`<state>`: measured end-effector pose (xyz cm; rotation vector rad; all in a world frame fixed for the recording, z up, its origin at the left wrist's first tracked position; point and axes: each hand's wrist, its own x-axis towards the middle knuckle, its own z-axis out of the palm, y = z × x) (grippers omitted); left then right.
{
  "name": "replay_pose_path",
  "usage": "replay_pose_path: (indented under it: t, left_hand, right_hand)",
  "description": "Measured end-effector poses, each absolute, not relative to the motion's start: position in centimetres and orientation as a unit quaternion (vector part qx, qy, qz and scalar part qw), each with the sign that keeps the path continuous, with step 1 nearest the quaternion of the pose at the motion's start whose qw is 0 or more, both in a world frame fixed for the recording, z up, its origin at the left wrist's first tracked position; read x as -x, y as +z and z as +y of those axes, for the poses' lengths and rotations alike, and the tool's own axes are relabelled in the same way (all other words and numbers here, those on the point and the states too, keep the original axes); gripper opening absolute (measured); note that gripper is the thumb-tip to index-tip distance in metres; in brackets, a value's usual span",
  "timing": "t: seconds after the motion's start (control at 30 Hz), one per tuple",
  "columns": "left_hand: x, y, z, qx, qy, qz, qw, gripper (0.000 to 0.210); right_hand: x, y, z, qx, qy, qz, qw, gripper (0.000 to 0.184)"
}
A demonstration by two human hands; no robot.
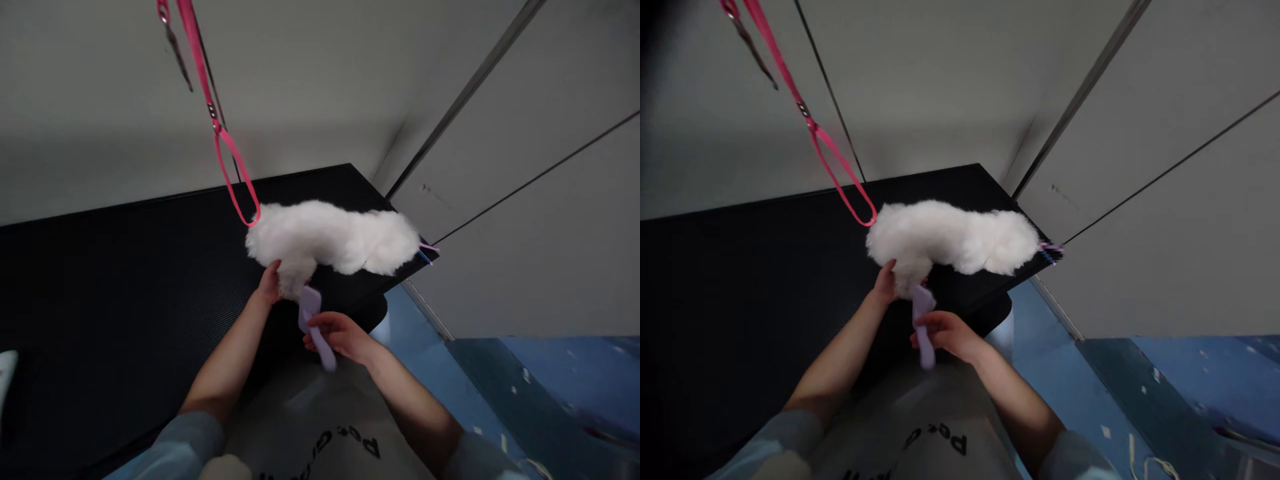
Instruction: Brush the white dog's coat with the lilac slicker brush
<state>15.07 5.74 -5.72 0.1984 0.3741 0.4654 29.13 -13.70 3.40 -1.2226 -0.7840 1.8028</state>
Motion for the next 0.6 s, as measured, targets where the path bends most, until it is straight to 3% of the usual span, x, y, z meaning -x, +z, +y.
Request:
replay_pose_path:
  t: [0.17,0.27,0.43,0.6]
  left_hand:
    - [-15.1,-5.5,5.5,-0.112,0.231,0.219,0.942,0.05]
    - [-15.1,-5.6,5.6,-0.116,0.237,0.199,0.944,0.044]
    - [-15.1,-5.6,5.7,-0.11,0.213,0.186,0.953,0.044]
    - [-15.3,-5.8,5.6,-0.127,0.176,0.163,0.962,0.049]
  right_hand:
    - [-28.8,5.0,-7.5,0.584,0.462,-0.569,0.349,0.014]
    - [-28.9,6.7,-6.2,0.639,0.308,-0.594,0.379,0.018]
    - [-27.7,8.3,-6.2,0.614,0.312,-0.69,0.222,0.01]
    - [-27.0,9.6,-6.0,0.679,0.178,-0.665,0.254,0.016]
